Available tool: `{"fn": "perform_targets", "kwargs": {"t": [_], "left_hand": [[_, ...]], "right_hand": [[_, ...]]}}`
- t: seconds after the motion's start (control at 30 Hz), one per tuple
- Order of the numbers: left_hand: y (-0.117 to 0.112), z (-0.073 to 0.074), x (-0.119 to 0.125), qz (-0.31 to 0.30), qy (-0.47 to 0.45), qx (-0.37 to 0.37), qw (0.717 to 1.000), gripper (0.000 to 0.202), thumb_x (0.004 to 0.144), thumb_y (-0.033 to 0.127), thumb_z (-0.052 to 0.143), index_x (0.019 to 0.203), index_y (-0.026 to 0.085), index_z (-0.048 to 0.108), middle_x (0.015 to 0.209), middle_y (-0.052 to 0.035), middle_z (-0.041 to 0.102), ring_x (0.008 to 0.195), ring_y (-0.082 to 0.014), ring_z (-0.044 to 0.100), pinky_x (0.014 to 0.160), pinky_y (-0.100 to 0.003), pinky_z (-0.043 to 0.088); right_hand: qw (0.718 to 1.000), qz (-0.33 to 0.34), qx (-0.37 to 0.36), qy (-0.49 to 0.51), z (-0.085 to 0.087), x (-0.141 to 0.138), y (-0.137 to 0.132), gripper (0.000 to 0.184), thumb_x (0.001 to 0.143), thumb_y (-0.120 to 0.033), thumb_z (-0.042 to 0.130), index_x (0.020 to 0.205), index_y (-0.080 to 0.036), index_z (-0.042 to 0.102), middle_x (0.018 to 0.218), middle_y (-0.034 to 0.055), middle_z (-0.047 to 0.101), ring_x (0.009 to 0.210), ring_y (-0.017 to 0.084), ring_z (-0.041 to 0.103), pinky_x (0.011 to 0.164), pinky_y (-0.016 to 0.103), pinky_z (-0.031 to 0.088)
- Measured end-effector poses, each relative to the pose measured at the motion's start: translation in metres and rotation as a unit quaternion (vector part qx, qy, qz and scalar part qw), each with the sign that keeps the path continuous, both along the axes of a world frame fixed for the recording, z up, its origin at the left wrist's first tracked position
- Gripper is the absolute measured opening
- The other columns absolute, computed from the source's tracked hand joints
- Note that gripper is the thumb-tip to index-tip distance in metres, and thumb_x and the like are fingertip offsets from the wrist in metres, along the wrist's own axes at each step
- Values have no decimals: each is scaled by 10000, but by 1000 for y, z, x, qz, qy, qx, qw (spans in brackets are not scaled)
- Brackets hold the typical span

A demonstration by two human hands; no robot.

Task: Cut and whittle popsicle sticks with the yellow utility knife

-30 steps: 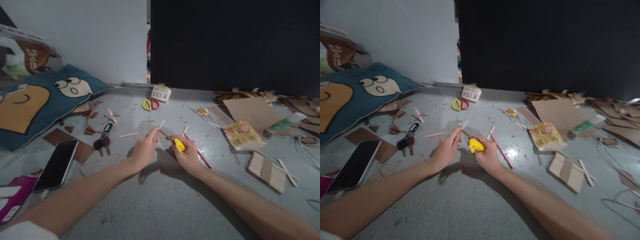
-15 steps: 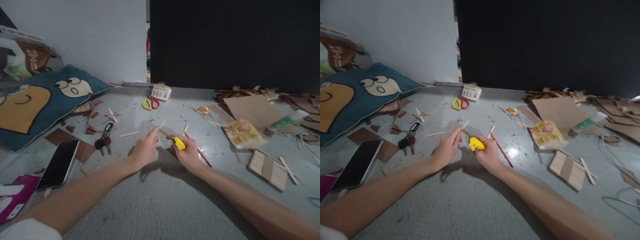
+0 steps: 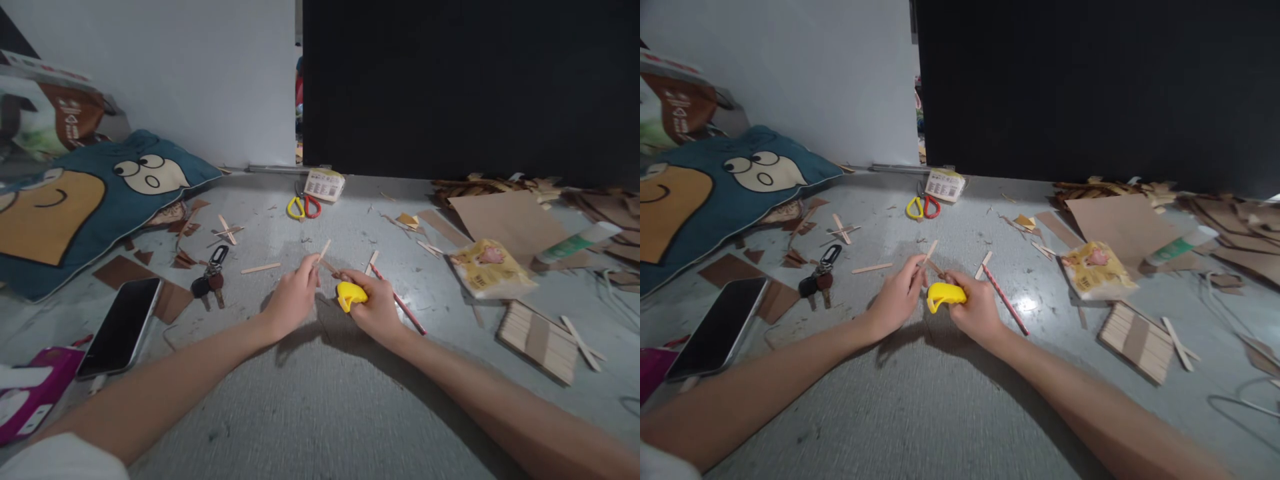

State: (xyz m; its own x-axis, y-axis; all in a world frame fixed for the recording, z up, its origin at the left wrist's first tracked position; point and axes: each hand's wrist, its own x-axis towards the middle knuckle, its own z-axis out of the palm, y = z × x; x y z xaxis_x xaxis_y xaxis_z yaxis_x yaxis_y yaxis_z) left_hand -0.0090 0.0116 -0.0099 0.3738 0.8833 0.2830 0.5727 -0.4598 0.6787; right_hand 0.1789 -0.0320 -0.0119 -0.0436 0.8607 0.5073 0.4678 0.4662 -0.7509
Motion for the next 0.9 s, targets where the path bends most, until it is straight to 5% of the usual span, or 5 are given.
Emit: {"fn": "perform_targets", "kwargs": {"t": [0.27, 0.5, 0.67, 0.77, 0.9], "left_hand": [[-1, 4, 2, 7, -55, -17, 998, 257, 1070, 232, 413, 1266, 213, 579, 775, 15, 661, 672, -141, 632, 682, -258, 452], [-5, 6, 4, -5, -83, -23, 996, 207, 1071, 298, 445, 995, 219, 621, 770, 0, 678, 646, -137, 621, 652, -256, 450], [4, 4, 5, 100, -196, -123, 968, 188, 1076, 349, 421, 1058, 224, 560, 604, 54, 589, 452, -126, 557, 478, -226, 400], [9, 5, 7, 66, -274, -172, 944, 255, 1078, 462, 407, 1048, 232, 513, 664, 53, 629, 367, -102, 513, 388, -217, 351], [7, 7, 9, 2, -344, -165, 924, 397, 1029, 629, 478, 961, 239, 460, 712, 34, 666, 419, -91, 563, 417, -204, 414]], "right_hand": [[1000, 2, -17, -12, 10, -5, -5, 189, 804, -143, 539, 840, -209, 712, 663, -4, 655, 554, 136, 545, 535, 233, 403], [994, 1, -53, -96, 40, -9, -24, 231, 616, -86, 509, 782, -208, 612, 612, -40, 571, 523, 116, 500, 533, 228, 336], [980, 25, -122, -154, 55, -16, -45, 275, 684, -38, 470, 798, -212, 651, 628, -10, 655, 545, 139, 584, 518, 234, 339], [978, -2, -31, -204, 45, -12, -41, 466, 660, -55, 519, 1077, -181, 685, 773, 32, 734, 626, 175, 641, 586, 259, 400], [955, -67, 20, -288, 16, 4, -9, 368, 772, -104, 565, 1110, -165, 695, 717, 52, 698, 617, 209, 599, 627, 315, 401]]}}
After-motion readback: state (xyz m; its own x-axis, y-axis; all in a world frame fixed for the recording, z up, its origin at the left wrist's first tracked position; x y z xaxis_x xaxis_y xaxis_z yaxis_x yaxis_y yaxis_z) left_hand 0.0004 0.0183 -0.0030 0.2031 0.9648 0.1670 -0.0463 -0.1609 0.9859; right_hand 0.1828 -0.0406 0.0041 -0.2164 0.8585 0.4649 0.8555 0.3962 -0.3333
